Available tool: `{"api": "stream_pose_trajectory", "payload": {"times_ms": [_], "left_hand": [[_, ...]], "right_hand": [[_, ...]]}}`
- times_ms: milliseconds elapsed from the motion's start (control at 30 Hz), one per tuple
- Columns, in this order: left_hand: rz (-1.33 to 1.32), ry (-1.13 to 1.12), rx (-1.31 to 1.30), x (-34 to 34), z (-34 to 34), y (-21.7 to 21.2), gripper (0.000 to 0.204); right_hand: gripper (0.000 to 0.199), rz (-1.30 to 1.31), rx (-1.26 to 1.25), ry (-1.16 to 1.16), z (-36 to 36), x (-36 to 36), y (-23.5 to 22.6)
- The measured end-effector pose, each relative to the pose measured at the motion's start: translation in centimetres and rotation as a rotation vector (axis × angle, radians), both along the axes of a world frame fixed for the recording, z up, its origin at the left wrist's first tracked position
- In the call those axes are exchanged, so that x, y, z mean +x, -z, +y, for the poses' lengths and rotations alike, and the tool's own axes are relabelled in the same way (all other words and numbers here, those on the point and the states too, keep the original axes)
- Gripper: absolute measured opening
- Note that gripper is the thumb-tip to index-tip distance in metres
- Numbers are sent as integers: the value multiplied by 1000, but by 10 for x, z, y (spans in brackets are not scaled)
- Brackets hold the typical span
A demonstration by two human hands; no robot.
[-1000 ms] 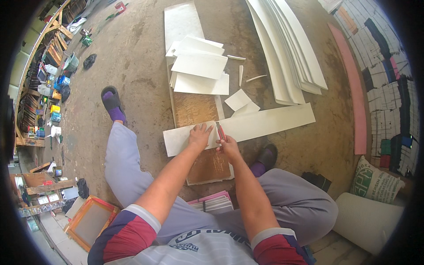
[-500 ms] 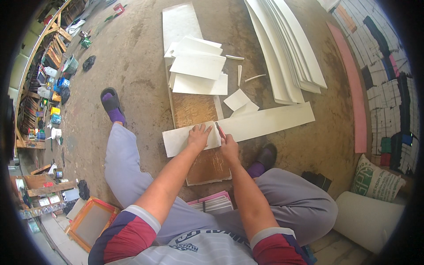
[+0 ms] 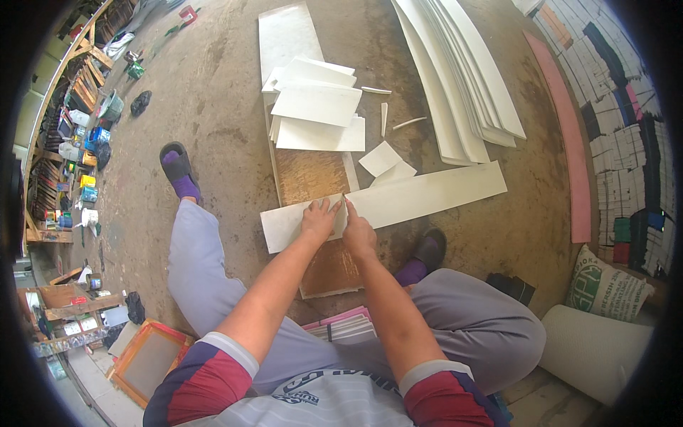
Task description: The person sits on the floor and uses a red utility knife to score and snap white rectangular panels into smaller pieces. They repeatedly align, score, and break the panels, stacking the cut pieces nearby.
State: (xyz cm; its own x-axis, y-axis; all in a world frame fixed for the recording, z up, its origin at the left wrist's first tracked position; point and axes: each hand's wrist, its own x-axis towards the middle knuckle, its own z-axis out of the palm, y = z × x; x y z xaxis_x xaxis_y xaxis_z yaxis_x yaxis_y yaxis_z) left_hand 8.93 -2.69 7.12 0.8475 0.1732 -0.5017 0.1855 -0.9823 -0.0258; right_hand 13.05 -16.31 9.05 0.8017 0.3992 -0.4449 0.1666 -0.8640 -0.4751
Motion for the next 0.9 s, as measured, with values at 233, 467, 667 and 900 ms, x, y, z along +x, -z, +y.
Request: {"api": "stream_pose_trajectory", "payload": {"times_ms": [233,467,667,900], "left_hand": [[-6,-17,-13,1,-1,-4,88],[-32,-13,8,-5,4,6,88],[3,1,0,1,-2,-3,93],[-43,-56,-68,-10,3,-15,93]], "right_hand": [[64,-4,-95,-74,7,-1,-9],[69,44,-165,-100,-19,-40,-26],[71,49,-189,-85,-56,-73,-29],[54,73,-196,5,-66,-78,-65]]}}
